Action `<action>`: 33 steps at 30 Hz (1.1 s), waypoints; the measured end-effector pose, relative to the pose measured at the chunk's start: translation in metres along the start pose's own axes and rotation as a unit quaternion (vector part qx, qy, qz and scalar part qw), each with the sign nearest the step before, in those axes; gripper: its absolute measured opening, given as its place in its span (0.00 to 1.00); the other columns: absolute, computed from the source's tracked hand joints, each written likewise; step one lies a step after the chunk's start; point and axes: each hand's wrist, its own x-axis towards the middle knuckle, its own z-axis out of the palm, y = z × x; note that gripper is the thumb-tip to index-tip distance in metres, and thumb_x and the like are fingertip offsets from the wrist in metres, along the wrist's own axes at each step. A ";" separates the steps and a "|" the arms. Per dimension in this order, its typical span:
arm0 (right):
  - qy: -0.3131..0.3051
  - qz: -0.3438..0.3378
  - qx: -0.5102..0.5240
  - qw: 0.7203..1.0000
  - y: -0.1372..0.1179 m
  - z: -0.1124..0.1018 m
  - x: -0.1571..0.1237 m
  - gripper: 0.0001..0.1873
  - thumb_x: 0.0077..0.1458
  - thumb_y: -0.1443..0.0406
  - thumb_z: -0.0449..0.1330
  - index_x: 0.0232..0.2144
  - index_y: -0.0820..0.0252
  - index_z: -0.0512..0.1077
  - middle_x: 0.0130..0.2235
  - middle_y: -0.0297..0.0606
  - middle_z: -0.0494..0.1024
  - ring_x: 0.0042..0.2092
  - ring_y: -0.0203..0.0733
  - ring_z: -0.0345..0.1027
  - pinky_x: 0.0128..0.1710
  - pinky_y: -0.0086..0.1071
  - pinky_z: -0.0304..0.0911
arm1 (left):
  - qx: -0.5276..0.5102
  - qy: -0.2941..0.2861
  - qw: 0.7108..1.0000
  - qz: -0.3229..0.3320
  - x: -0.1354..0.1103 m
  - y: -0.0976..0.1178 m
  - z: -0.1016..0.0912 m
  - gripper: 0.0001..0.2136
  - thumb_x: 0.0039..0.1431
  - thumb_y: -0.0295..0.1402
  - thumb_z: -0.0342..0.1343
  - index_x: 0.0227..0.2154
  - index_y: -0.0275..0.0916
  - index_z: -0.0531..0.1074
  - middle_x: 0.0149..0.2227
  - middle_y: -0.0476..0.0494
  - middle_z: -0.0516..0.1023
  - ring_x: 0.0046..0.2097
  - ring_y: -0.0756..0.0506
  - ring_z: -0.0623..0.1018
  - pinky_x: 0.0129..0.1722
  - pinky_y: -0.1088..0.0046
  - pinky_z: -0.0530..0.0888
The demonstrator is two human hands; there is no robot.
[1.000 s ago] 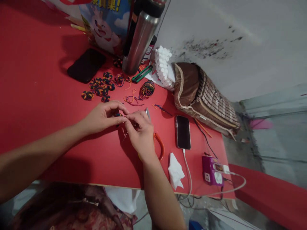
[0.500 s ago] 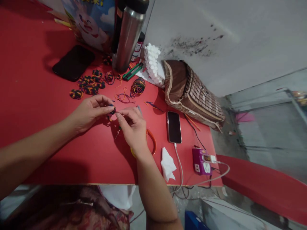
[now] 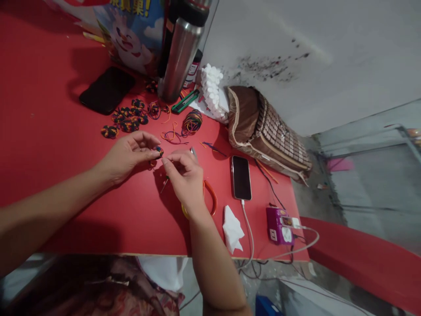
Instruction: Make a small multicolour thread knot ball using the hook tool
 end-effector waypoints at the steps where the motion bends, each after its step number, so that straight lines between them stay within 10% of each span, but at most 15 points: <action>1: 0.009 0.014 0.028 0.999 -0.001 0.000 -0.001 0.07 0.60 0.62 0.72 0.29 0.52 0.81 0.38 0.33 0.77 0.30 0.33 0.66 0.30 0.33 0.63 | -0.004 0.010 1.000 -0.004 -0.001 0.001 0.000 0.14 0.47 0.28 0.75 0.37 0.38 0.78 0.32 0.52 0.77 0.28 0.52 0.77 0.25 0.77 0.77; 13: -0.029 0.110 0.269 0.956 -0.002 0.007 0.004 0.08 0.59 0.56 0.71 0.33 0.52 0.79 0.41 0.35 0.85 0.33 0.34 0.74 0.33 0.30 0.75 | -0.005 -0.010 1.000 0.009 -0.008 0.000 0.003 0.06 0.54 0.26 0.70 0.35 0.38 0.87 0.31 0.45 0.86 0.26 0.52 0.77 0.30 0.75 0.77; 23: -0.026 0.075 0.275 0.958 -0.003 0.012 -0.001 0.10 0.60 0.55 0.70 0.32 0.52 0.78 0.37 0.33 0.80 0.34 0.35 0.73 0.42 0.34 0.76 | 0.036 0.001 0.998 0.056 -0.012 0.004 0.010 0.08 0.50 0.26 0.72 0.35 0.38 0.87 0.37 0.44 0.88 0.38 0.48 0.84 0.45 0.71 0.82; 33: -0.030 0.014 0.275 0.961 -0.002 0.013 -0.004 0.08 0.59 0.58 0.71 0.31 0.52 0.79 0.34 0.32 0.77 0.36 0.38 0.70 0.51 0.38 0.72 | 0.047 0.034 0.997 0.056 -0.012 0.007 0.013 0.07 0.47 0.26 0.70 0.33 0.35 0.86 0.29 0.46 0.85 0.30 0.49 0.81 0.34 0.73 0.78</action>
